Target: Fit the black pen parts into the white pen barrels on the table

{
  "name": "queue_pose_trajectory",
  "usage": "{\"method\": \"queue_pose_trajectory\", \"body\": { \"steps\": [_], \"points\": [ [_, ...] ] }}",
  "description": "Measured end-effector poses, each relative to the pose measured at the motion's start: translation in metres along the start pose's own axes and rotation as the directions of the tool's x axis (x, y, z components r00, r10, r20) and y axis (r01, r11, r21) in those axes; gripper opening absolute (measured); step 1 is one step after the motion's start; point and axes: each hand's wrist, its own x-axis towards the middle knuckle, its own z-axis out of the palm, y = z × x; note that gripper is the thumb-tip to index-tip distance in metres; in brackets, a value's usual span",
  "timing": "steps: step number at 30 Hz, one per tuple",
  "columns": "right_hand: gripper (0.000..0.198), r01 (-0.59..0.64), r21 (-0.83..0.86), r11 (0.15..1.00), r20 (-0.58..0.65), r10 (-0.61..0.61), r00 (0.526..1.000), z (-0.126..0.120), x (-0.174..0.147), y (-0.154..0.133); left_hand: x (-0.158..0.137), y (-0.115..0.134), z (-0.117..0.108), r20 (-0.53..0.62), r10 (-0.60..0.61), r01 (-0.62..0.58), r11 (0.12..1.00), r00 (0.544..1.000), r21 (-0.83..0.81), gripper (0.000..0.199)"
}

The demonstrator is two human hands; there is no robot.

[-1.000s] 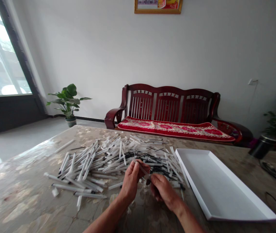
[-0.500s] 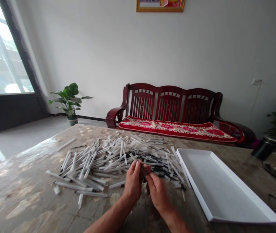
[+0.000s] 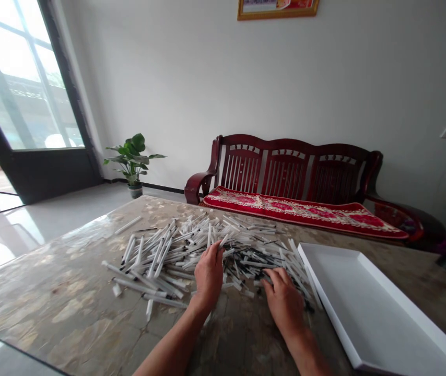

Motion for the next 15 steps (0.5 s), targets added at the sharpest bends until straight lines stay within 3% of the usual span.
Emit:
{"method": "queue_pose_trajectory", "body": {
  "steps": [4,8,12,15],
  "points": [
    [0.024,-0.007,-0.012,1.000,-0.002,0.007,1.000,0.008,-0.001,0.009,0.010,-0.006,-0.010,-0.026,0.110,-0.099,0.957,0.994,0.272,0.044],
    [0.025,0.002,0.016,1.000,-0.015,-0.001,1.000,0.013,-0.004,0.009,0.016,-0.010,-0.018,-0.048,0.118,-0.088,0.908,0.992,0.410,0.046],
    [0.026,0.005,0.046,0.999,-0.030,-0.004,1.000,0.015,-0.006,0.010,0.027,-0.017,-0.043,-0.107,-0.004,0.061,0.845,0.994,0.532,0.042],
    [0.027,0.003,0.075,0.997,-0.018,-0.002,1.000,0.016,-0.007,0.011,0.040,-0.032,-0.071,-0.146,-0.164,0.220,0.731,0.975,0.646,0.045]
  ]
}}
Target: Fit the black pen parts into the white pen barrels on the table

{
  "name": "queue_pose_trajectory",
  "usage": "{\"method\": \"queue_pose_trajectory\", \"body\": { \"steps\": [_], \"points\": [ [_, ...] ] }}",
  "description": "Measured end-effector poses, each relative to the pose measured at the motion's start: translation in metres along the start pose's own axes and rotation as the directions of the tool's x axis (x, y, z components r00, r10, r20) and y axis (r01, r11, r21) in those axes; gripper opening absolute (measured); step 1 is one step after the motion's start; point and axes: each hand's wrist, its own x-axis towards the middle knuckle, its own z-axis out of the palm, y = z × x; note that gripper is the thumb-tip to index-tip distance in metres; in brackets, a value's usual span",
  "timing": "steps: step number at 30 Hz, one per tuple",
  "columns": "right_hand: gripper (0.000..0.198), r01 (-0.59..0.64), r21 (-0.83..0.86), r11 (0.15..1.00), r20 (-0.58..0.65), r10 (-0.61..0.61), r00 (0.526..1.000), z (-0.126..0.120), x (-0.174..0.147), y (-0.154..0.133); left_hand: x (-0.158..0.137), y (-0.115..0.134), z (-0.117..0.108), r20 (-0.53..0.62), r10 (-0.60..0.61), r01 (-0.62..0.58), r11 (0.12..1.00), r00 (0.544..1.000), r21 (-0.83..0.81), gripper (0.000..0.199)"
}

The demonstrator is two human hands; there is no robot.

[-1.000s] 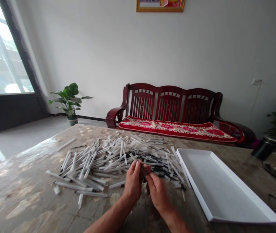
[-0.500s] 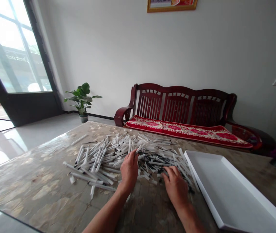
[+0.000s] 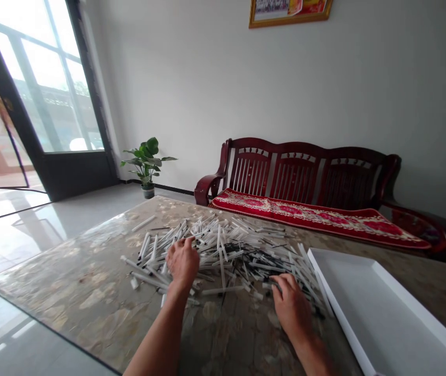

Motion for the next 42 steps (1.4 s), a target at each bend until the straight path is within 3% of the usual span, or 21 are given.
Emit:
{"method": "queue_pose_trajectory", "body": {
  "steps": [2,6,17,20,22,25,27,29,31,33,37,42],
  "points": [
    [0.027,0.001,0.029,1.000,0.007,-0.001,1.000,0.001,0.000,0.000,0.012,-0.020,-0.005,0.078,-0.051,0.042,0.993,0.996,0.113,0.046],
    [0.026,-0.002,0.094,0.996,0.022,0.000,1.000,0.002,0.001,0.000,0.025,-0.046,-0.009,0.177,0.016,-0.053,0.978,0.984,0.204,0.050],
    [0.026,0.003,0.148,0.989,0.050,-0.011,0.999,0.001,0.000,-0.004,0.053,-0.057,-0.012,0.133,0.060,-0.093,0.963,0.989,0.255,0.047],
    [0.025,0.018,0.155,0.988,0.052,-0.026,0.998,-0.001,0.001,-0.005,0.046,-0.050,-0.012,0.070,0.039,-0.050,0.987,0.997,0.151,0.047],
    [0.025,0.048,0.172,0.984,0.053,-0.057,0.997,-0.005,0.001,-0.008,0.031,-0.039,-0.011,0.036,0.038,-0.037,0.999,0.999,-0.008,0.044],
    [0.025,0.155,0.243,0.958,0.119,-0.188,0.975,-0.016,0.000,-0.018,-0.006,-0.017,-0.006,0.047,0.151,-0.134,0.958,0.987,-0.254,0.035],
    [0.025,0.239,0.308,0.921,0.213,-0.312,0.926,-0.024,-0.002,-0.029,-0.038,-0.007,-0.002,0.152,0.292,-0.220,0.904,0.944,-0.367,0.027],
    [0.021,0.297,0.355,0.886,0.308,-0.411,0.858,-0.031,-0.005,-0.041,-0.068,-0.001,0.003,0.275,0.434,-0.290,0.850,0.858,-0.439,0.022],
    [0.021,0.321,0.330,0.888,0.363,-0.433,0.825,-0.033,-0.006,-0.051,-0.088,0.001,0.006,0.352,0.532,-0.365,0.820,0.770,-0.441,0.020],
    [0.026,0.309,0.290,0.906,0.372,-0.404,0.836,-0.032,-0.006,-0.055,-0.094,0.000,0.008,0.394,0.585,-0.460,0.807,0.709,-0.370,0.023],
    [0.032,0.251,0.274,0.928,0.321,-0.335,0.886,-0.023,-0.005,-0.051,-0.071,0.000,0.015,0.379,0.667,-0.659,0.732,0.642,-0.174,0.026],
    [0.027,0.088,0.402,0.912,0.198,-0.180,0.964,-0.011,-0.005,-0.039,-0.051,0.008,0.018,0.323,0.732,-0.754,0.652,0.600,-0.075,0.031]
  ]
}}
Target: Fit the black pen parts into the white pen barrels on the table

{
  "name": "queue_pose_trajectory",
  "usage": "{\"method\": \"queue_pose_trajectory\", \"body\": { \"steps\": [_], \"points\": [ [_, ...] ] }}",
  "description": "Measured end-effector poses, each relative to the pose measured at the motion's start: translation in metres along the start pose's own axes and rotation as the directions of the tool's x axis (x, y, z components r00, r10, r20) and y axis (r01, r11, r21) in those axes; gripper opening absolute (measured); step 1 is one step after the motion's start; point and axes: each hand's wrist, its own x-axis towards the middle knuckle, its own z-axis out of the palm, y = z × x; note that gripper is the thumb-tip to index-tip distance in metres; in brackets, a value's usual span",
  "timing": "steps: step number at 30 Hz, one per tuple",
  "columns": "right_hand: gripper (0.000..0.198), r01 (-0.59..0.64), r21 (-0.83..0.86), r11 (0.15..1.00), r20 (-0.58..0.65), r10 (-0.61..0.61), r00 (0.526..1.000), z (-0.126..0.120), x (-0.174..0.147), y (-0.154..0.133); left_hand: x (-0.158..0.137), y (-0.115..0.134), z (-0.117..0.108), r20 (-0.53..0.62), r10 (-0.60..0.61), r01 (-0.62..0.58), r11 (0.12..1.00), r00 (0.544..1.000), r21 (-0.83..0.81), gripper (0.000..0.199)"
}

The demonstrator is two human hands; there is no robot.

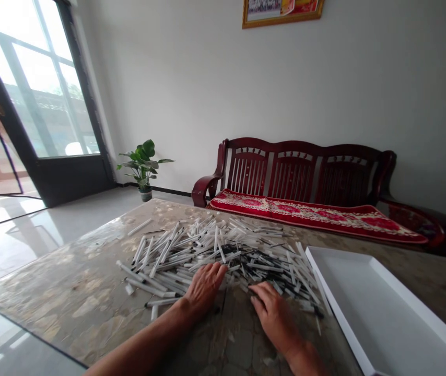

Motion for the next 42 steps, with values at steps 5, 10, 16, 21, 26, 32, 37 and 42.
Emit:
{"method": "queue_pose_trajectory", "body": {
  "steps": [5,10,16,21,26,32,37,42],
  "points": [
    [0.038,-0.302,0.295,0.907,-0.103,0.344,0.933,-0.004,0.005,0.014,0.002,0.032,-0.002,-0.050,0.052,-0.053,0.998,0.997,-0.020,0.029],
    [0.045,-0.372,0.342,0.863,-0.072,0.419,0.905,-0.013,0.008,0.023,0.003,0.057,0.010,-0.022,0.128,-0.129,0.990,0.992,-0.059,0.031],
    [0.049,-0.389,0.215,0.896,-0.053,0.409,0.911,-0.018,0.009,0.025,0.006,0.054,0.025,-0.057,0.179,-0.184,0.977,0.982,-0.103,0.028],
    [0.049,-0.396,0.130,0.909,-0.072,0.407,0.910,-0.019,0.012,0.026,0.007,0.050,0.027,-0.115,0.185,-0.197,0.974,0.976,-0.111,0.027],
    [0.045,-0.388,0.248,0.888,-0.027,0.407,0.913,-0.018,0.011,0.028,0.009,0.049,0.027,-0.142,0.183,-0.199,0.974,0.973,-0.112,0.028],
    [0.033,-0.369,0.462,0.807,0.006,0.413,0.911,-0.022,0.013,0.021,0.012,0.044,0.032,-0.240,0.188,-0.225,0.965,0.952,-0.137,0.029],
    [0.040,-0.416,0.586,0.695,0.068,0.469,0.881,-0.025,0.015,0.019,0.013,0.043,0.036,-0.302,0.189,-0.232,0.966,0.934,-0.113,0.029],
    [0.041,-0.464,0.539,0.703,0.064,0.515,0.855,-0.020,0.014,0.026,0.013,0.043,0.036,-0.296,0.210,-0.252,0.961,0.932,-0.111,0.026]
  ]
}}
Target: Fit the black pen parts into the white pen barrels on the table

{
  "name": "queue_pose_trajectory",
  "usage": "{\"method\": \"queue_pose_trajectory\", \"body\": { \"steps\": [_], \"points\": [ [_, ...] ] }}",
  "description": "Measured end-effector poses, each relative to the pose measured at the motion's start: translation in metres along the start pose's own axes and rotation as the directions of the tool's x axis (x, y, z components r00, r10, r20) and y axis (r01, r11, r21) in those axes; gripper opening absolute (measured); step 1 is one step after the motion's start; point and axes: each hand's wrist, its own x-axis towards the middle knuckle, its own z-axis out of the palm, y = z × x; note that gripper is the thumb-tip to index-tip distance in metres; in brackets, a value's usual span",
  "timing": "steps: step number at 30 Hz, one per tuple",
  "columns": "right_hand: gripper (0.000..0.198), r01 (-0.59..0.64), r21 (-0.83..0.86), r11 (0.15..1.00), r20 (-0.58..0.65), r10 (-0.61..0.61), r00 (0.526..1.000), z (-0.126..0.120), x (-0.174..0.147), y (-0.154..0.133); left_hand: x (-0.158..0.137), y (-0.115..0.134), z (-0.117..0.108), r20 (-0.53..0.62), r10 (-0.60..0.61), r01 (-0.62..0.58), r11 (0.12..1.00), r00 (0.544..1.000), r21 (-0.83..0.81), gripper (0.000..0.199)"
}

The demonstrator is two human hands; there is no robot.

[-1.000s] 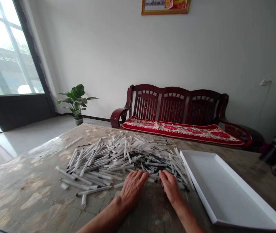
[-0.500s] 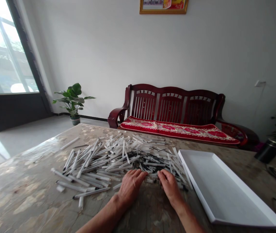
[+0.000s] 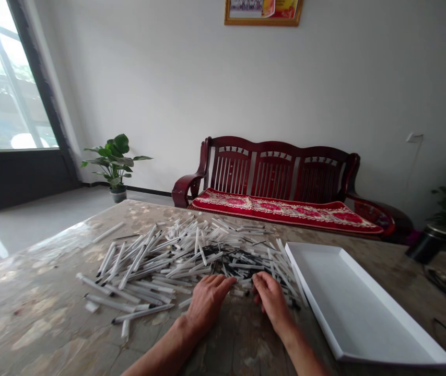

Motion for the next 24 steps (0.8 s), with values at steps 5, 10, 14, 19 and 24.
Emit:
{"method": "queue_pose_trajectory", "body": {
  "steps": [5,10,14,19,24],
  "points": [
    [0.028,0.131,-0.004,0.991,-0.017,-0.131,0.991,0.0009,0.0017,0.0008,0.0002,-0.0011,0.0011,0.001,0.008,-0.008,1.000,1.000,-0.015,0.027],
    [0.036,0.114,0.001,0.993,-0.036,-0.114,0.993,-0.0006,0.0022,0.0053,-0.0007,-0.0022,0.0035,-0.011,-0.010,0.010,1.000,1.000,0.002,0.027],
    [0.036,0.093,-0.085,0.992,0.013,-0.092,0.996,-0.0022,0.0038,0.0077,-0.0008,-0.0018,0.0038,0.000,0.006,-0.006,1.000,1.000,0.005,0.026],
    [0.037,0.142,0.018,0.990,-0.023,-0.142,0.990,0.0001,0.0026,0.0027,0.0002,-0.0017,0.0033,-0.016,-0.010,0.010,1.000,1.000,0.010,0.026],
    [0.043,0.063,-0.052,0.997,-0.010,-0.064,0.998,0.0010,0.0026,0.0046,-0.0007,-0.0005,0.0018,-0.015,0.004,-0.004,1.000,1.000,0.004,0.025]
  ]
}}
